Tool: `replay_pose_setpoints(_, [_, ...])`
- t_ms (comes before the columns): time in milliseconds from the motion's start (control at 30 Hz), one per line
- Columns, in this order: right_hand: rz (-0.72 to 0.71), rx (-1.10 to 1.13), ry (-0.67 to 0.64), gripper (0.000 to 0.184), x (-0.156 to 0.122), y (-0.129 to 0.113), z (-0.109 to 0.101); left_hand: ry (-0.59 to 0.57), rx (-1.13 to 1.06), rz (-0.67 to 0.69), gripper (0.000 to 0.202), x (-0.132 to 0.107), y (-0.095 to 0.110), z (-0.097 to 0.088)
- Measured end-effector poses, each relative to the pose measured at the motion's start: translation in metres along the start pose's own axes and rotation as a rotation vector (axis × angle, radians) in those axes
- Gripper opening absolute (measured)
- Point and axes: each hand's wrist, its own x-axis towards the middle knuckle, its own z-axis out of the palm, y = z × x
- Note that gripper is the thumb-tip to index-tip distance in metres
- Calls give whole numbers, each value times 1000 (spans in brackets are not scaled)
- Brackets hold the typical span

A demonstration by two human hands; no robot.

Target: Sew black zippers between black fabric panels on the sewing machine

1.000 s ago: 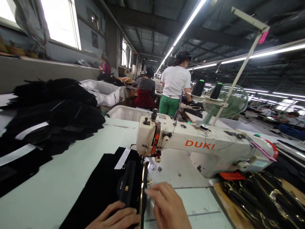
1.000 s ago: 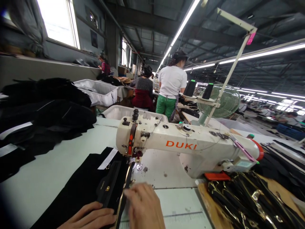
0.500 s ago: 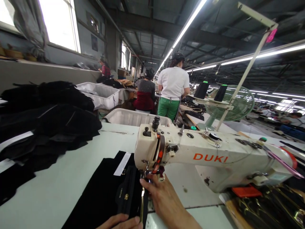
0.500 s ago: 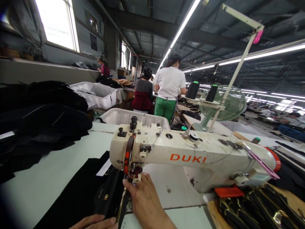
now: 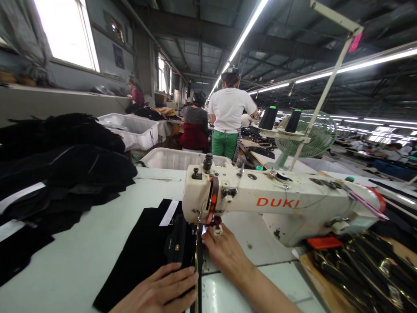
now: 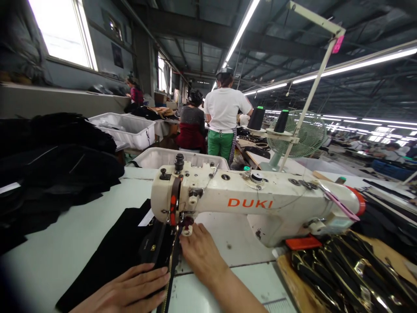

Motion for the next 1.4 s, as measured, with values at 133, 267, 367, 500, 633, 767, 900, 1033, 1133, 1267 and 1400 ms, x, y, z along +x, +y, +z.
replay_pose_setpoints(133, [137,-27,14,23,-1,-11,2,-26,-84,-16,52,-8,-3,9])
replay_pose_setpoints(267, [324,-9,28,7,-1,-22,2,-49,-110,5,65,-13,-8,17])
replay_pose_setpoints(367, [416,-4,26,12,2,-27,2,40,-87,30,47,-12,-13,29])
replay_pose_setpoints(500, [443,-7,25,13,11,-21,1,99,11,33,31,-5,-17,39])
replay_pose_setpoints(633, [450,-2,26,13,13,-18,0,93,27,-30,26,2,-11,30])
replay_pose_setpoints(767, [483,-6,41,18,9,-25,1,67,16,-35,29,2,6,-1])
replay_pose_setpoints(900, [488,-6,60,17,9,-26,2,-58,-42,-100,57,4,26,-33])
replay_pose_setpoints(1033, [474,2,47,16,9,-26,0,-161,-83,-204,57,13,33,-42])
replay_pose_setpoints(1133, [484,1,52,18,11,-23,-3,-136,-116,-164,56,14,30,-38])
replay_pose_setpoints(1267, [413,26,45,12,9,-15,-6,-122,-60,-114,57,11,25,-30])
replay_pose_setpoints(1400, [426,27,60,14,6,-19,-3,-164,-4,-118,56,11,22,-28])
